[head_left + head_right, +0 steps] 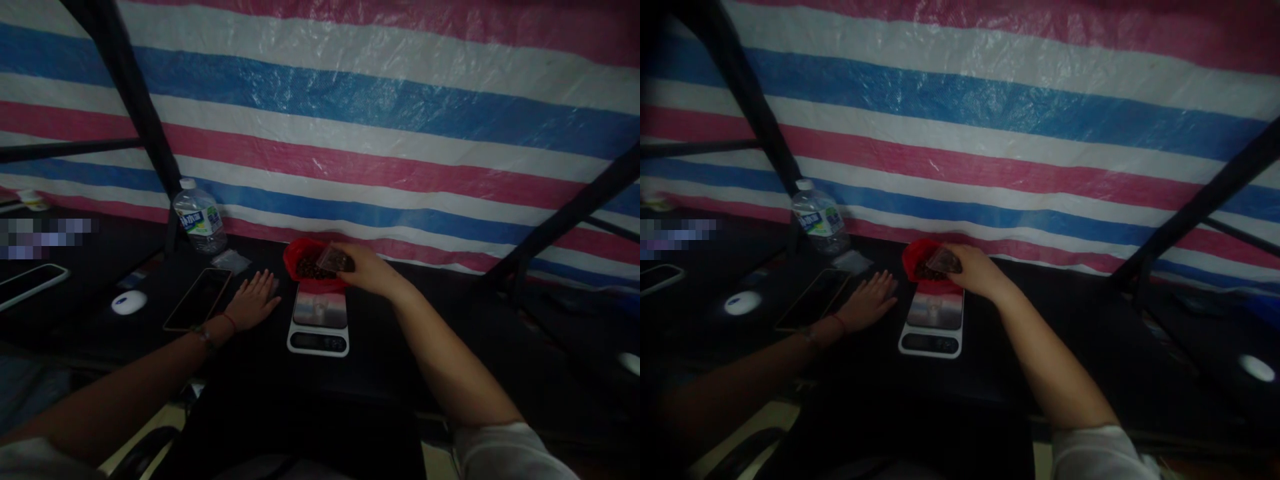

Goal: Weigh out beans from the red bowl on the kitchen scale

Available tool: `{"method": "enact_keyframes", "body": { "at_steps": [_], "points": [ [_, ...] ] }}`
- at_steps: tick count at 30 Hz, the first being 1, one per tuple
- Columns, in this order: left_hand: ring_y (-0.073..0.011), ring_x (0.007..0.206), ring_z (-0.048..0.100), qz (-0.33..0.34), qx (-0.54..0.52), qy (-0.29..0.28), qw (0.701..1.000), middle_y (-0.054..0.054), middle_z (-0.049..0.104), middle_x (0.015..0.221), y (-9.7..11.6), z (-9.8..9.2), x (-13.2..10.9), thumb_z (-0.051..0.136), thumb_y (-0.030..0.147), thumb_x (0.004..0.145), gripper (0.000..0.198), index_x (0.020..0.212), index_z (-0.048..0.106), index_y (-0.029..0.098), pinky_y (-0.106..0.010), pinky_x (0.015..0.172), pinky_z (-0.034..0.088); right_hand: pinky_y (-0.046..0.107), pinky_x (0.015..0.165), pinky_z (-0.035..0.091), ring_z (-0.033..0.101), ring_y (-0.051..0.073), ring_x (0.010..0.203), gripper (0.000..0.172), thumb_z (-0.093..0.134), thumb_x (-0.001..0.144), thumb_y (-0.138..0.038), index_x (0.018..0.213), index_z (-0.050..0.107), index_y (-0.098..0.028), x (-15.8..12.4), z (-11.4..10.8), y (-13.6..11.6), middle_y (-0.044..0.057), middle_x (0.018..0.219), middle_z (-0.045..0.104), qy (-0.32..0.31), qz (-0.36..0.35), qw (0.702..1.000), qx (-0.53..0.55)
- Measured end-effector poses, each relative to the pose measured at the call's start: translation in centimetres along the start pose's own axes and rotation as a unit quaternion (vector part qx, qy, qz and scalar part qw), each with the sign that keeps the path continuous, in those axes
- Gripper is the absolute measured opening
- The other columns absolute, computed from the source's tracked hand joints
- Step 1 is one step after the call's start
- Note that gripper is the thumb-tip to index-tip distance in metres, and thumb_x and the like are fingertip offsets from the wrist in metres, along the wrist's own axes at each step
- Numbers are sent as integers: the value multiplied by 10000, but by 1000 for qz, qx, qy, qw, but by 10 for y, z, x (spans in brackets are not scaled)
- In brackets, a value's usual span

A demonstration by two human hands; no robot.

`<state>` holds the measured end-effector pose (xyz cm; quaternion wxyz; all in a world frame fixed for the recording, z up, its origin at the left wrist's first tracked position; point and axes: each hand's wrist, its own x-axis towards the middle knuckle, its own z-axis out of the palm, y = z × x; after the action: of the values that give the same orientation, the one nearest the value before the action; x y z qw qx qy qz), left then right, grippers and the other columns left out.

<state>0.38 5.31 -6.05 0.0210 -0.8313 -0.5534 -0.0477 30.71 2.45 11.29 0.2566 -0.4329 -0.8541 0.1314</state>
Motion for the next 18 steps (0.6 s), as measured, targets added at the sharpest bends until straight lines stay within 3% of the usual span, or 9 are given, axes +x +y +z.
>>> {"method": "enact_keyframes", "body": {
  "at_steps": [5,8,10,12,14,16,18],
  "points": [
    [-365,1442,155,-8,-37,60,998,-130,180,1576,4,-18,-14,309,571,918,674,1476,316,192,-633,1098,168,429,1069,387,542,238,1200,676,665,669,-76,1321,525,-188,44,4,-1,92,1311,579,-21,-20,999,13],
    [-368,1411,238,10,-88,140,986,-147,250,1554,7,-45,-19,383,535,894,606,1392,442,194,-632,1105,148,436,1082,374,544,239,1202,710,668,665,-74,1345,501,-194,53,11,7,93,1331,567,-31,-18,999,27],
    [-340,1335,375,13,-185,172,968,-159,408,1467,11,-72,-11,413,531,873,579,1319,505,173,-554,1095,265,434,1078,381,544,237,1203,718,664,674,-81,1359,486,-198,53,14,11,94,1345,557,-25,-16,999,42],
    [-268,1104,578,26,-338,119,933,-134,636,1189,17,-100,7,363,527,898,502,1149,599,162,-434,974,439,429,1076,386,544,234,1204,714,660,681,-85,1363,482,-197,49,15,13,93,1344,558,-10,-13,998,57],
    [-217,840,649,40,-473,8,880,-102,698,942,26,-125,33,333,543,908,508,1003,630,142,-355,774,523,423,1084,376,531,231,1221,705,658,686,-83,1360,484,-189,44,15,12,94,1352,551,5,-13,998,68],
    [-185,674,639,55,-517,-63,852,-84,689,798,38,-146,61,408,551,876,484,911,628,122,-309,640,519,420,1094,364,514,227,1242,698,650,691,-75,1360,484,-186,39,12,10,95,1367,538,17,-12,997,75],
    [-166,623,628,92,-495,-129,854,-69,678,745,50,-162,85,524,515,826,411,849,634,120,-273,587,499,424,1091,365,516,224,1239,689,636,700,-66,1359,483,-199,33,8,8,88,1364,542,26,-8,997,77]
  ]
}}
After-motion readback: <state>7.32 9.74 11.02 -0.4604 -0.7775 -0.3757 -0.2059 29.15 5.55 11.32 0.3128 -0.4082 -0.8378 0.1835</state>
